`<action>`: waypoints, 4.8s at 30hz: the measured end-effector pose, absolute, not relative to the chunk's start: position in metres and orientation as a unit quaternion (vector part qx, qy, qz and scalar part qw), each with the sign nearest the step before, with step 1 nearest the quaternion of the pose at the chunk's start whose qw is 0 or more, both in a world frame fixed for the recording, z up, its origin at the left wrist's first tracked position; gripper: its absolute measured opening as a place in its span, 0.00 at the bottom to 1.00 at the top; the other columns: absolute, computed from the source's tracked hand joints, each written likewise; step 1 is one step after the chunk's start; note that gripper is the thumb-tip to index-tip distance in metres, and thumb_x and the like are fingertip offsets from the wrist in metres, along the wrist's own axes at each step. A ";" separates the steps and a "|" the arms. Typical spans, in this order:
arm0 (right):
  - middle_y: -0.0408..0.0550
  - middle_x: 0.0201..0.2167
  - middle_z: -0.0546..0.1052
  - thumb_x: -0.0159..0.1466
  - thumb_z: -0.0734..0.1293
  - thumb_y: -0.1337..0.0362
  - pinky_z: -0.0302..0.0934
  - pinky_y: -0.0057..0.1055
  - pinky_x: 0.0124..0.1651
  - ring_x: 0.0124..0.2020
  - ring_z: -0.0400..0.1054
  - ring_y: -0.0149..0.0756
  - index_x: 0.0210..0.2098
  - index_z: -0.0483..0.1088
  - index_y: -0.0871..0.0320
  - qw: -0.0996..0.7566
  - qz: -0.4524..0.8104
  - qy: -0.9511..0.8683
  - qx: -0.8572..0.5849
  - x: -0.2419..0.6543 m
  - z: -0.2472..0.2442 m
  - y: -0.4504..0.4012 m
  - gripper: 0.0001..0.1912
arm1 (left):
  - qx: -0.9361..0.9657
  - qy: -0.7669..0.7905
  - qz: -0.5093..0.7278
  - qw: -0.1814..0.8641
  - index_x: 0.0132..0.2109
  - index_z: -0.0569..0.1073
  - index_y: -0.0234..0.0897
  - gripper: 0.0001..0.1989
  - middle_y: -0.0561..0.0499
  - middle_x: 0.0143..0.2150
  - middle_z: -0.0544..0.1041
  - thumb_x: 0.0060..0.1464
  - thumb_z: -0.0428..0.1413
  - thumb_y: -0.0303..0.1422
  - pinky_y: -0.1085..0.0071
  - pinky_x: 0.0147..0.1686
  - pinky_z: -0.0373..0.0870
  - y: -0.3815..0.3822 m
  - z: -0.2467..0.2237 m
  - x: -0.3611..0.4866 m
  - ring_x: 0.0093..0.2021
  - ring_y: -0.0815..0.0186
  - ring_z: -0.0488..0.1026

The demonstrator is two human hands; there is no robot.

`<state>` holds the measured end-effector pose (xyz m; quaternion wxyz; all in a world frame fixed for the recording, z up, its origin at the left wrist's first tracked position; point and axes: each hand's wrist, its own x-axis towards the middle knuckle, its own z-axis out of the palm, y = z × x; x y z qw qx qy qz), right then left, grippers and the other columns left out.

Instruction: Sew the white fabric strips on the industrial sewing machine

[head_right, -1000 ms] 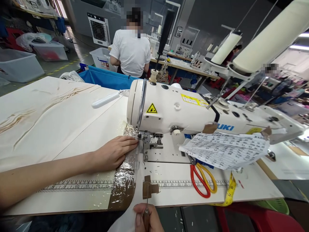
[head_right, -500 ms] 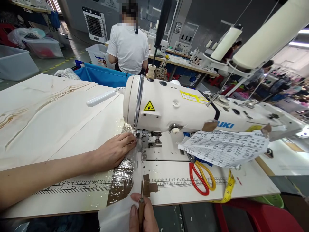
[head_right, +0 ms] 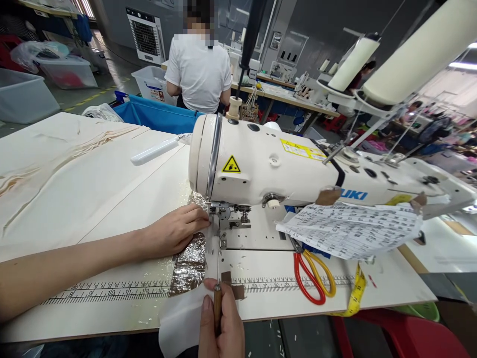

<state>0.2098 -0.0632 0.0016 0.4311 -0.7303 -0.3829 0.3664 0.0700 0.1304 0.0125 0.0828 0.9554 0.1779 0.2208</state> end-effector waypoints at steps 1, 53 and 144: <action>0.48 0.38 0.81 0.66 0.62 0.43 0.66 0.24 0.34 0.35 0.75 0.38 0.49 0.74 0.54 0.435 0.366 -0.385 -0.727 0.210 0.003 -0.061 0.25 | 0.955 0.187 0.218 0.073 0.51 0.73 0.25 0.17 0.39 0.48 0.73 0.59 0.44 0.18 0.57 0.50 0.73 0.131 0.012 0.071 0.51 0.57 0.67; 0.51 0.46 0.81 0.70 0.57 0.49 0.66 0.29 0.40 0.45 0.76 0.43 0.51 0.72 0.54 0.419 0.227 -0.560 -0.677 0.204 0.017 -0.018 0.21 | 0.955 0.226 0.185 0.047 0.49 0.73 0.25 0.15 0.36 0.48 0.72 0.57 0.49 0.26 0.58 0.48 0.73 0.127 0.011 0.072 0.48 0.55 0.69; 0.49 0.33 0.82 0.75 0.47 0.64 0.61 0.27 0.20 0.24 0.76 0.33 0.47 0.72 0.63 0.342 -0.080 -0.644 -0.679 0.221 0.003 0.012 0.24 | 0.867 0.323 0.280 0.256 0.35 0.75 0.39 0.11 0.50 0.36 0.76 0.62 0.51 0.37 0.69 0.38 0.72 0.152 0.013 0.077 0.38 0.64 0.74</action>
